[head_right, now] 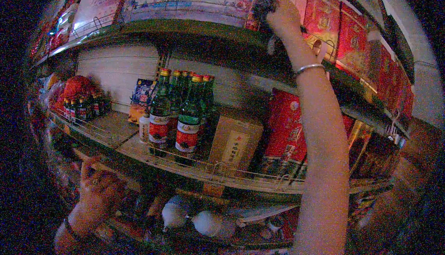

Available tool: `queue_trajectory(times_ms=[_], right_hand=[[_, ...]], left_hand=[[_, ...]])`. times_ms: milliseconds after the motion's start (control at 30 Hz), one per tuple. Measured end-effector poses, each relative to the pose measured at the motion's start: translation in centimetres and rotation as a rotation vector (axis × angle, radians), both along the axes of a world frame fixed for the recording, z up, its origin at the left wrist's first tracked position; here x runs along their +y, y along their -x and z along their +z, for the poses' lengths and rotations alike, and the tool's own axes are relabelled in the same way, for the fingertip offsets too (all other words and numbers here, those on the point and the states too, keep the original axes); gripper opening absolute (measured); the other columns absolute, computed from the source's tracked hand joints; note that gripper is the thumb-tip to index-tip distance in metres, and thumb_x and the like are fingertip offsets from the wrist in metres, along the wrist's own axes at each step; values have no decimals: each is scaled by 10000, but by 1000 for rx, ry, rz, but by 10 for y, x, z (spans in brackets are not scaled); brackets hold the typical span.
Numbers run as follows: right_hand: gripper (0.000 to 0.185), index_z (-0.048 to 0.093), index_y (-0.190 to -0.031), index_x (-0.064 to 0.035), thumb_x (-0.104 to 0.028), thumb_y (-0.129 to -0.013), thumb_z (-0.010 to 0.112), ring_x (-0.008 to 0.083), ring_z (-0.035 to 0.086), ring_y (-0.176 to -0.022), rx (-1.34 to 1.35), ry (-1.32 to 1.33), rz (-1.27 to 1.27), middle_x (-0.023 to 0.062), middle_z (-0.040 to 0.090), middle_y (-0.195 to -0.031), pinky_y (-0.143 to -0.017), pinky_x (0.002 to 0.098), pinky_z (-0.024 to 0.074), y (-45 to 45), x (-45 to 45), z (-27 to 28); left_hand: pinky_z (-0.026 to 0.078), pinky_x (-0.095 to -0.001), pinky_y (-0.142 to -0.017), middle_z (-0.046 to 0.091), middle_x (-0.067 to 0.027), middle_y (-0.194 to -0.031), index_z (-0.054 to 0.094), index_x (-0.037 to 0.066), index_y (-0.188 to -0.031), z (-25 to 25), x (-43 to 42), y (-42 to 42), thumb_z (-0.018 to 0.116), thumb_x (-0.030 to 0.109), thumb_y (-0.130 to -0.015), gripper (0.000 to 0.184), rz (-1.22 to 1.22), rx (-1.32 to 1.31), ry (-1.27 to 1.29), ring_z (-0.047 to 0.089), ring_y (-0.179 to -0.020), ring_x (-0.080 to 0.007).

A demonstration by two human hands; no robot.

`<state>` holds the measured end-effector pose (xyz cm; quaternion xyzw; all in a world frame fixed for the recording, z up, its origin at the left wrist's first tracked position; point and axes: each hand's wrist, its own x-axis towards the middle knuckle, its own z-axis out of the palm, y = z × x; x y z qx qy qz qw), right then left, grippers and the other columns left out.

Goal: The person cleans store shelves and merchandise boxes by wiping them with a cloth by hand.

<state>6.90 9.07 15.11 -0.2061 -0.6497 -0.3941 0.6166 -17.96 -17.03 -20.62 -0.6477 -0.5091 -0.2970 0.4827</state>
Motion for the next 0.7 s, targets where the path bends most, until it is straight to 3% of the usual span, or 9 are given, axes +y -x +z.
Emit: queue_trajectory(times_ms=[133,167,267,300,400,500,600,700], right_hand=[[303,628,-999,-76,-136,-705,590,316,613,-898,64,-65,249,162,645,-934,-806,411,482,-23,-9,-6],[300,617,-980,-27,-222,-753,607,328,614,-872,229,2,114,170,644,-896,-783,419,483,-27,-5,-3],[358,610,-963,-7,-316,-781,606,342,601,-855,41,-98,-394,180,629,-906,-758,428,481,-7,-1,-32],[395,611,-957,-10,-369,-796,582,354,581,-861,17,-424,-424,195,609,-918,-754,466,465,-1,13,-41],[438,596,-996,-2,-396,-811,550,346,547,-949,-45,-3,-205,197,579,-1006,-781,498,439,29,10,-10],[418,595,-1067,-61,-405,-850,496,324,517,-987,-11,-39,-440,138,549,-1064,-821,467,420,63,-22,-24],[360,597,-1121,-154,-375,-854,503,315,503,-1002,-162,-397,-241,127,533,-1089,-849,433,419,53,-2,-38],[326,570,-1173,-190,-242,-853,531,311,500,-1005,-349,-269,-101,122,536,-1087,-894,382,409,16,6,-19]], left_hand=[[372,-493,-917,567,6,-660,650,105,-759,7,-3,-3,633,89,-556,205,-23,-10,-9,568,-697,-166],[372,-493,-918,568,7,-660,649,106,-754,8,-3,-3,634,91,-554,202,-27,-4,-16,568,-695,-168],[370,-491,-918,569,6,-661,644,106,-742,6,-2,-5,637,98,-552,190,-27,10,-29,569,-690,-170],[369,-492,-918,569,5,-661,643,105,-739,3,0,-4,639,101,-557,182,-17,25,-30,570,-689,-170],[369,-493,-918,568,2,-660,642,102,-736,-4,4,0,646,108,-575,161,10,41,-24,569,-685,-170],[371,-495,-916,565,0,-664,642,101,-742,2,7,-5,652,111,-592,150,4,23,0,568,-685,-170],[373,-495,-913,564,-1,-670,640,102,-742,3,12,-9,658,110,-597,146,0,22,13,568,-696,-171],[373,-496,-910,562,-3,-672,631,102,-730,2,16,-12,656,104,-591,140,-9,11,15,570,-712,-171]])
